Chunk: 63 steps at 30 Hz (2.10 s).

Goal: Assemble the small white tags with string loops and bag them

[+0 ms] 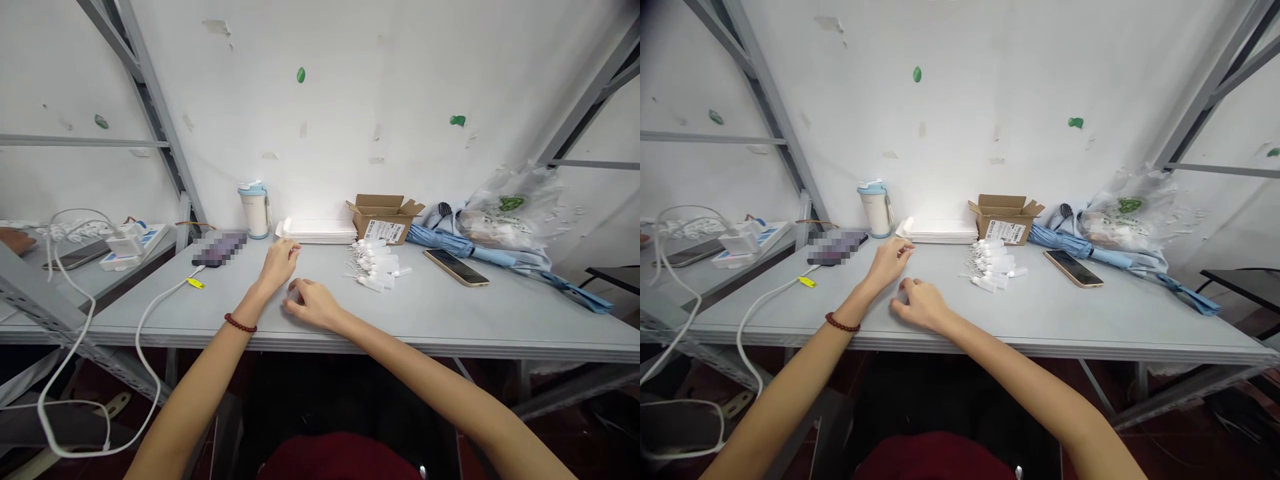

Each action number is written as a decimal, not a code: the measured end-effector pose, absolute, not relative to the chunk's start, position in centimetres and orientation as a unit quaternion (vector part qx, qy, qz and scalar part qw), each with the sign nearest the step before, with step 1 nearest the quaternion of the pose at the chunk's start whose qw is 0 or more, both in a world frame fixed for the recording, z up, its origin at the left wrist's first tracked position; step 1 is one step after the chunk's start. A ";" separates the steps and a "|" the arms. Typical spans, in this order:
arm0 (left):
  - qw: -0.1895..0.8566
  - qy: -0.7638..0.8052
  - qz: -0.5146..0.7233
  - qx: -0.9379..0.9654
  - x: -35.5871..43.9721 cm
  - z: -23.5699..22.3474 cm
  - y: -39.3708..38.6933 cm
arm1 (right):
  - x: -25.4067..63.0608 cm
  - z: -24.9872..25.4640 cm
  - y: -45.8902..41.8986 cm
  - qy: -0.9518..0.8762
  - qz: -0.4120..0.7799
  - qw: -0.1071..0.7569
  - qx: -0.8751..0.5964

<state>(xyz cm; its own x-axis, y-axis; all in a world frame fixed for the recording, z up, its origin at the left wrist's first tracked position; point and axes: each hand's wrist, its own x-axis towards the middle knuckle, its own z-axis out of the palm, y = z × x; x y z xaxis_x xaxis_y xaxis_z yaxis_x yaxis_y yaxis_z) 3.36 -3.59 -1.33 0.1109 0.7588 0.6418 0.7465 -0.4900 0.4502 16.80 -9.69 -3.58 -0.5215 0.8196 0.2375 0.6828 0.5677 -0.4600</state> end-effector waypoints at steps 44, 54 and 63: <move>0.448 0.411 0.447 0.656 7.0 1.1 -7.6 | 24.2 -3.1 -9.1 -0.693 0.448 0.441 -0.354; 0.473 0.364 0.443 0.669 6.9 0.4 -7.2 | 24.1 -2.2 -9.8 -0.560 0.623 0.438 -0.327; 0.467 0.346 0.435 0.688 6.9 0.5 -7.2 | 25.2 -2.3 -9.6 -0.484 0.731 0.393 -0.277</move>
